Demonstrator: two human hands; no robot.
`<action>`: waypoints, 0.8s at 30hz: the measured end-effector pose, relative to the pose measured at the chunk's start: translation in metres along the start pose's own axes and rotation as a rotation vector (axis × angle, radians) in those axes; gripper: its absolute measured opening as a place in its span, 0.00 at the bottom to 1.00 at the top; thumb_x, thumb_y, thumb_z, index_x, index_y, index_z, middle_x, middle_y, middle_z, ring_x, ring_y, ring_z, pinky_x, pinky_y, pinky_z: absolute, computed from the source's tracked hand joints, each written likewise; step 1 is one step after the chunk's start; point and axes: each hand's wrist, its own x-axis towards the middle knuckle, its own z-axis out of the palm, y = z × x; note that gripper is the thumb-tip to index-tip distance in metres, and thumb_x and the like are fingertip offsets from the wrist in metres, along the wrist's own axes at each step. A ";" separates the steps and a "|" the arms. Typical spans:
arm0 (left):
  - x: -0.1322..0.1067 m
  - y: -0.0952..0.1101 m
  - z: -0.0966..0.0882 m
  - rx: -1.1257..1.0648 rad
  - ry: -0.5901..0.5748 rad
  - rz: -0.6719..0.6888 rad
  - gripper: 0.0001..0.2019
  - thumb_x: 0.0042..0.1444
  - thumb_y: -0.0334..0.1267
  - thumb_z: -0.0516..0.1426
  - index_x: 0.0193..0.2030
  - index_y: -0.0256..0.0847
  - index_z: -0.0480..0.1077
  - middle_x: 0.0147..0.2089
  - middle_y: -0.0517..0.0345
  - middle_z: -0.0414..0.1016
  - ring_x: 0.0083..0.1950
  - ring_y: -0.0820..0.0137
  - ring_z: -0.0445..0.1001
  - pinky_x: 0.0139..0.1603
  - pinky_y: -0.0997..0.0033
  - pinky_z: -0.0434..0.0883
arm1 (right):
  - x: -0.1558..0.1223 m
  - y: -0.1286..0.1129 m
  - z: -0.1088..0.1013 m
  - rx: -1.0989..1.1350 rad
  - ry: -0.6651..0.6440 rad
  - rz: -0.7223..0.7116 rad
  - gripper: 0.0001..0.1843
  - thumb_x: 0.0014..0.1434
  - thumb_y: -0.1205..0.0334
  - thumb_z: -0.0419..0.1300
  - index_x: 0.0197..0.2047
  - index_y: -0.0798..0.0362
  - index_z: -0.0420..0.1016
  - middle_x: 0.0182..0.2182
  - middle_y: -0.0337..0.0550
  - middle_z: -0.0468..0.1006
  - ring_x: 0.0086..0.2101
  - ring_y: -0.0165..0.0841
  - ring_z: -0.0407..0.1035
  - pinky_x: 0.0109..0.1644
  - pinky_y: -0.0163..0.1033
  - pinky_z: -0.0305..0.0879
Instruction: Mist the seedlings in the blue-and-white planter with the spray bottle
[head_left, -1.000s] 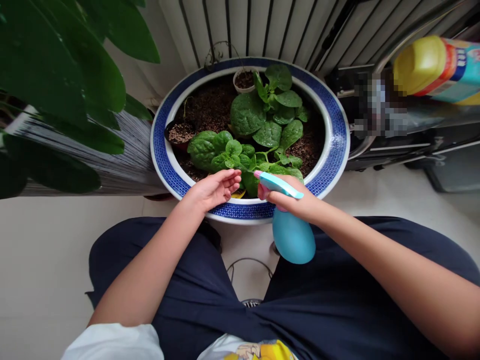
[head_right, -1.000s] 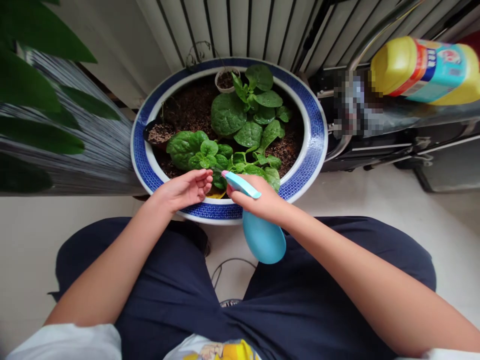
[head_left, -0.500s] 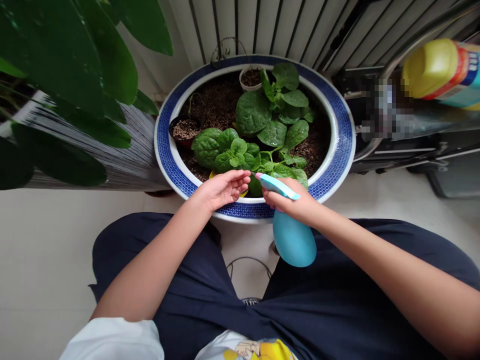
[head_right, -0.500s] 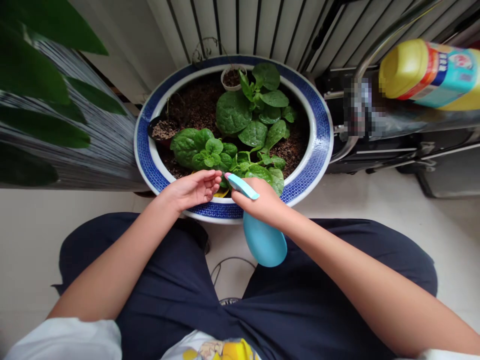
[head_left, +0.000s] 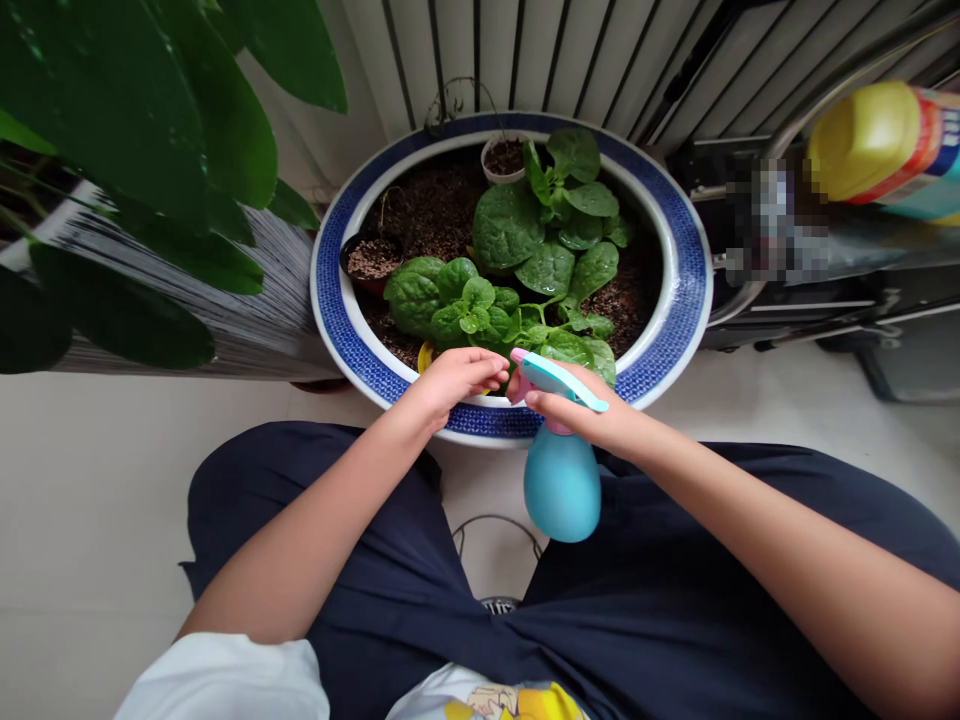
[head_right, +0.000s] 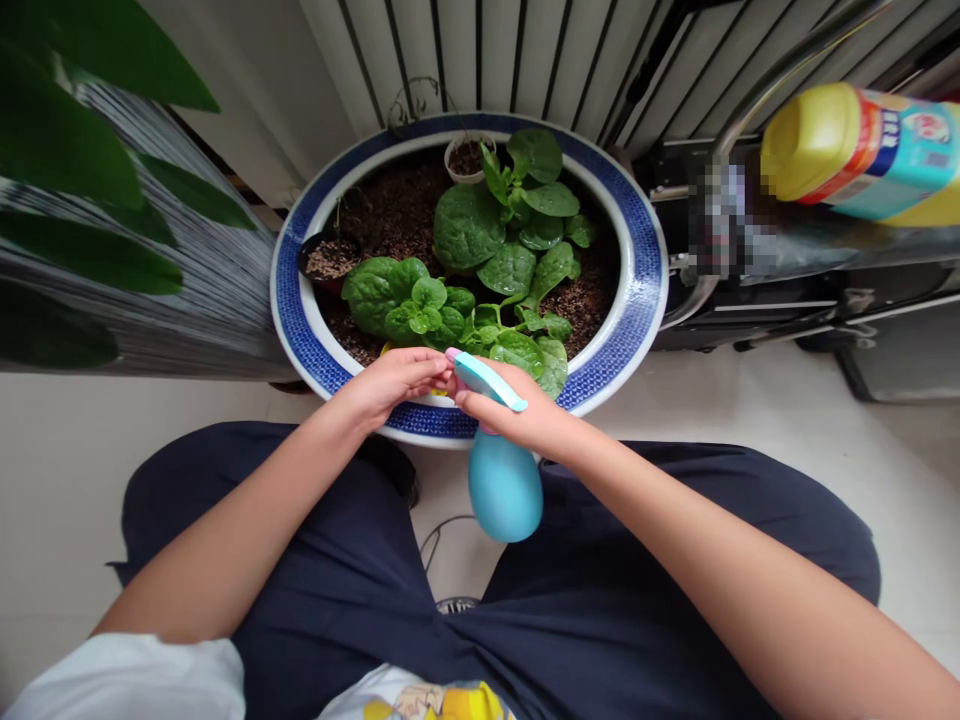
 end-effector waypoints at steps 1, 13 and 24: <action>-0.001 -0.001 0.003 -0.004 -0.022 -0.017 0.05 0.55 0.26 0.59 0.31 0.34 0.76 0.28 0.56 0.78 0.30 0.77 0.74 0.37 0.76 0.68 | 0.001 0.001 0.000 -0.025 0.033 0.004 0.08 0.58 0.57 0.57 0.36 0.53 0.70 0.24 0.35 0.68 0.20 0.25 0.58 0.25 0.34 0.58; -0.004 -0.014 0.015 0.030 -0.137 -0.085 0.06 0.53 0.36 0.58 0.31 0.37 0.74 0.32 0.54 0.80 0.34 0.71 0.78 0.43 0.70 0.73 | -0.006 0.004 0.004 0.031 0.078 -0.059 0.14 0.59 0.51 0.59 0.41 0.52 0.72 0.25 0.37 0.70 0.20 0.26 0.57 0.23 0.34 0.56; -0.007 -0.021 0.025 0.024 -0.201 -0.103 0.11 0.56 0.42 0.53 0.32 0.37 0.72 0.34 0.49 0.80 0.37 0.65 0.79 0.49 0.59 0.73 | 0.010 -0.008 0.008 -0.096 0.119 -0.131 0.17 0.61 0.51 0.56 0.26 0.52 0.70 0.20 0.37 0.68 0.21 0.28 0.59 0.27 0.37 0.58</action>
